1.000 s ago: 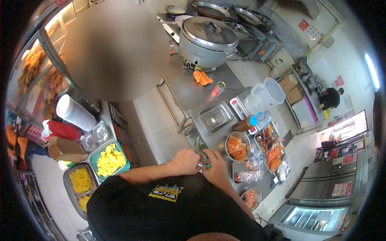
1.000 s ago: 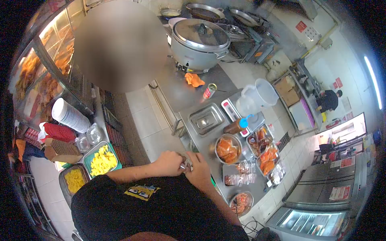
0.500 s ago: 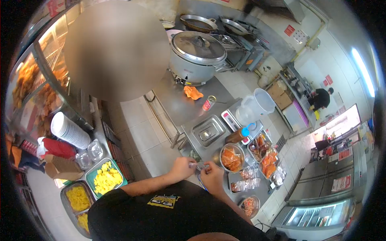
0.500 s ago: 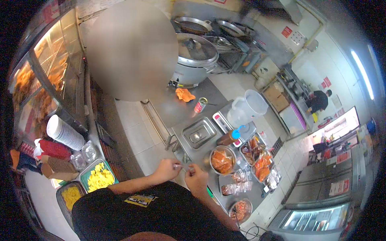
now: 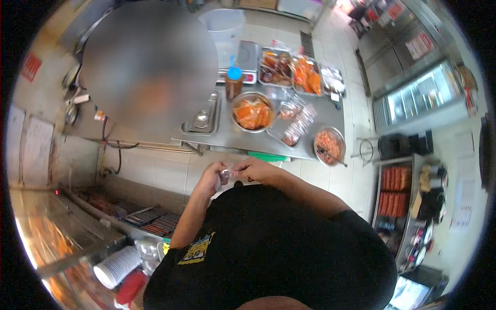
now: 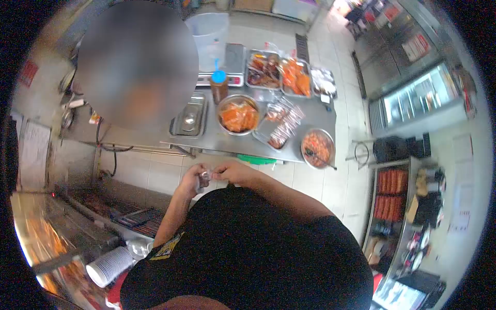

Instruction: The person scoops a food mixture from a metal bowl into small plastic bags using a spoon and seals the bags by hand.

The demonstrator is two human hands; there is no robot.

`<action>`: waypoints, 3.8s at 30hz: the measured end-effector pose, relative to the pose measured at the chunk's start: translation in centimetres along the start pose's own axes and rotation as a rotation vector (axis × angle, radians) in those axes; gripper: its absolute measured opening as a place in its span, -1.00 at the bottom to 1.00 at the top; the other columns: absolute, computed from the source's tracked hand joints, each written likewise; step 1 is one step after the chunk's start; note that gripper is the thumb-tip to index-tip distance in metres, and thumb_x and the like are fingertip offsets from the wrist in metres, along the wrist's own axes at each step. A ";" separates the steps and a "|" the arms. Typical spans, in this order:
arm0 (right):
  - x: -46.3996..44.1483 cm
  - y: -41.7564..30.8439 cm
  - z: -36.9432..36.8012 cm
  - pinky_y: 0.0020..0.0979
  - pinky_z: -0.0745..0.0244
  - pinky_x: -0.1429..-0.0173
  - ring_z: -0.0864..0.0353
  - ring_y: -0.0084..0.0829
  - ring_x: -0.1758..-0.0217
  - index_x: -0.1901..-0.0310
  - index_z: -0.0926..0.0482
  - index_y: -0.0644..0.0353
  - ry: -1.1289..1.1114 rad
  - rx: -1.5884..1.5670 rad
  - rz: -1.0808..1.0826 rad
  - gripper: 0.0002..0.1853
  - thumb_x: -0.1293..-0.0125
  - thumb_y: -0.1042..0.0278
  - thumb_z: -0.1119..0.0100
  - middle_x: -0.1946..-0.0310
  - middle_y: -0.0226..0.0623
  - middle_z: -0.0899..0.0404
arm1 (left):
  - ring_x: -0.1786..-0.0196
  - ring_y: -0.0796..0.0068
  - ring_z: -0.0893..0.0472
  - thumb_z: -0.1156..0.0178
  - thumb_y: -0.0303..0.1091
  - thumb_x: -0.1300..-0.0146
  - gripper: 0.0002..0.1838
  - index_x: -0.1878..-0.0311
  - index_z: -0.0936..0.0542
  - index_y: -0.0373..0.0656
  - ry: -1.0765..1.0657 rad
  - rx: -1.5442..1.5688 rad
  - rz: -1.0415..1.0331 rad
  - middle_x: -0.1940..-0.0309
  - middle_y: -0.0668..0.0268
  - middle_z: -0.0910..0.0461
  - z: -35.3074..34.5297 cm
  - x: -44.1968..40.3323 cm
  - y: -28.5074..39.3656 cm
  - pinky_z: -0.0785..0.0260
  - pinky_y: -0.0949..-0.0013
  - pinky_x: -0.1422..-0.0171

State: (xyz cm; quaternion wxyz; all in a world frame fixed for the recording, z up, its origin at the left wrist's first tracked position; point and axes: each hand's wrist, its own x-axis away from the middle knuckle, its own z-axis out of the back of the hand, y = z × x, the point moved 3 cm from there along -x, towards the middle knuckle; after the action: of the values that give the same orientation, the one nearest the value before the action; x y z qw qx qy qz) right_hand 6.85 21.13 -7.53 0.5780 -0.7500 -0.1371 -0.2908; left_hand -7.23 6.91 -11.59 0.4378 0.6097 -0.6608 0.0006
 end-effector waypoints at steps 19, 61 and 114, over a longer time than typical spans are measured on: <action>4.3 3.5 6.6 -0.36 -0.51 0.19 -0.56 -0.48 0.30 0.23 -0.67 0.16 0.824 -0.153 0.349 -0.87 -0.18 0.41 -0.37 0.36 -0.34 -0.59 | 0.42 0.45 -0.69 -0.39 -0.45 -0.11 -0.85 0.27 -0.61 -0.16 0.242 -1.323 -0.730 0.53 0.27 -0.65 -12.0 -3.2 0.6 -0.49 0.35 0.29; 28.8 7.1 26.1 -0.22 -0.62 -0.01 -0.75 -0.15 0.07 0.23 -0.73 0.26 0.723 0.142 0.822 -0.84 -0.14 0.66 -0.42 0.19 -0.17 -0.74 | 0.41 0.74 -0.49 -0.41 -0.20 -0.38 -0.66 -0.04 -0.70 -0.27 -0.514 -0.823 0.227 0.45 0.48 -0.59 -36.3 -15.7 -8.9 -0.30 0.54 0.36; 20.0 14.4 40.0 -0.09 -0.74 0.06 -0.79 0.02 0.06 0.06 -0.67 0.23 0.895 1.037 -0.379 -0.80 -0.32 0.45 -0.19 -0.03 0.04 -0.64 | 0.15 0.62 -0.61 -0.40 -0.17 -0.40 -0.69 0.01 -0.73 -0.23 -0.080 -0.787 -0.068 0.21 0.39 -0.72 -26.0 -29.2 -19.2 -0.45 0.44 0.01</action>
State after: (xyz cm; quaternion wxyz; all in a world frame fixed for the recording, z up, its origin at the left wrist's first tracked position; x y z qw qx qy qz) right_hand 41.61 52.15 -13.48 0.8007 -0.1502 -0.1354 -0.5639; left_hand 19.55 39.43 -22.66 0.6117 0.4165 -0.6063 -0.2910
